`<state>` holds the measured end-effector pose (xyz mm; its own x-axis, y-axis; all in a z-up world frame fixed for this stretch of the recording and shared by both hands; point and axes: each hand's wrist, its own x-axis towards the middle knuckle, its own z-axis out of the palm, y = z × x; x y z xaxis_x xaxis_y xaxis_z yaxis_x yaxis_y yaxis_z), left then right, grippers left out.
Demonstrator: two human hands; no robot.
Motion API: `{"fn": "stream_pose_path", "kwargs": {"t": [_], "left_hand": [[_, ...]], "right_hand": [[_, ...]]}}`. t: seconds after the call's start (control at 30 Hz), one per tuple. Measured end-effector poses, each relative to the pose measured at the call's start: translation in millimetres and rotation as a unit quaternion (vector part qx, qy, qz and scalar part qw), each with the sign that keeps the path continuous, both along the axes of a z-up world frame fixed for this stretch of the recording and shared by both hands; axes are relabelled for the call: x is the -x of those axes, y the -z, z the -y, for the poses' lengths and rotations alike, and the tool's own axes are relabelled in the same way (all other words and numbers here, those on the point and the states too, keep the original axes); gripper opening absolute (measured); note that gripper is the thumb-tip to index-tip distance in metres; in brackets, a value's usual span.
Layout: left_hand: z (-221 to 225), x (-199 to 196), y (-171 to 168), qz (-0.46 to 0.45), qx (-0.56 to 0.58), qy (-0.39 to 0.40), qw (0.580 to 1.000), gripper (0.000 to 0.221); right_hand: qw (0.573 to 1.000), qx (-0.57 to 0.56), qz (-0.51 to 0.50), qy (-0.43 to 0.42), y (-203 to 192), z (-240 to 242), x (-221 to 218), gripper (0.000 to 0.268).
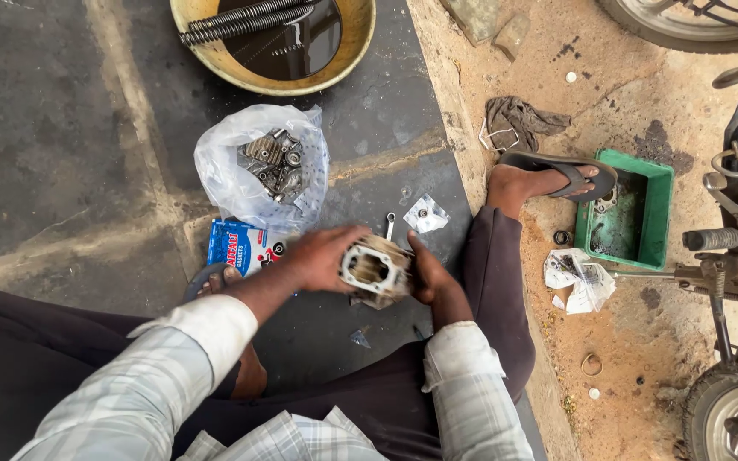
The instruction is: The person sits on the ground working on a motorcycle engine cylinder assembly. They fit small metal components onto the piston and cylinder, place parts into a plastic bag, pick up the cylinder to reposition it, and use a wrench and a hammer on the assembly.
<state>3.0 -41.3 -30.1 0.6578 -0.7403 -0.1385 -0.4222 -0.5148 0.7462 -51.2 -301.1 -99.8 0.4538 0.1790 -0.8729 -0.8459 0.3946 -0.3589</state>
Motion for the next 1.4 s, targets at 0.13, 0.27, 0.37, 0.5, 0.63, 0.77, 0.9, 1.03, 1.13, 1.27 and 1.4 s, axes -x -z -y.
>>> {"fn": "stream_pose_path", "kwargs": {"t": [0.13, 0.27, 0.37, 0.5, 0.63, 0.77, 0.9, 1.03, 1.13, 1.27, 1.4], "left_hand": [[30.7, 26.4, -1.6, -0.022, 0.024, -0.008, 0.999, 0.106], [43.3, 8.1, 1.5, -0.037, 0.038, -0.002, 0.999, 0.106], [47.4, -41.2, -2.6, -0.012, 0.024, 0.068, 0.997, 0.109], [46.1, -103.6, -51.5, 0.062, -0.165, 0.195, 0.965, 0.103], [52.9, -134.8, -50.2, 0.146, -0.26, 0.267, 0.916, 0.09], [53.2, -133.7, -35.8, 0.143, -0.305, 0.284, 0.898, 0.08], [37.7, -141.4, 1.6, 0.183, -0.263, 0.294, 0.901, 0.07], [33.4, -140.7, -3.3, 0.217, -0.317, 0.293, 0.876, 0.067], [31.3, -138.7, 1.6, 0.196, -0.324, 0.271, 0.885, 0.057], [31.0, -122.7, -18.0, 0.178, -0.383, 0.259, 0.869, 0.079], [22.2, -103.4, -39.9, 0.189, -0.361, 0.236, 0.882, 0.088]], "right_hand": [[0.984, 0.135, 0.02, -0.117, -22.6, 31.8, 2.4, 0.084], [0.979, 0.183, 0.01, -0.085, -12.4, 38.4, 6.4, 0.08], [0.991, 0.134, 0.023, 0.012, -3.9, 22.6, -2.5, 0.069], [0.981, -0.036, 0.07, 0.177, 8.6, -32.6, -20.4, 0.055], [0.935, -0.13, 0.117, 0.308, 54.4, -71.3, -28.6, 0.05], [0.929, -0.11, 0.133, 0.327, 87.8, -86.6, -28.6, 0.045], [0.959, -0.015, 0.1, 0.263, 127.9, -82.7, -22.8, 0.041], [0.983, 0.047, 0.086, 0.158, 91.4, -84.9, -30.7, 0.036], [0.988, 0.073, 0.081, 0.106, 52.9, -89.4, -36.1, 0.037], [0.98, 0.126, 0.11, 0.111, 82.0, -74.0, -36.6, 0.033], [0.974, 0.15, 0.124, 0.115, 108.3, -49.1, -30.9, 0.03]]}}
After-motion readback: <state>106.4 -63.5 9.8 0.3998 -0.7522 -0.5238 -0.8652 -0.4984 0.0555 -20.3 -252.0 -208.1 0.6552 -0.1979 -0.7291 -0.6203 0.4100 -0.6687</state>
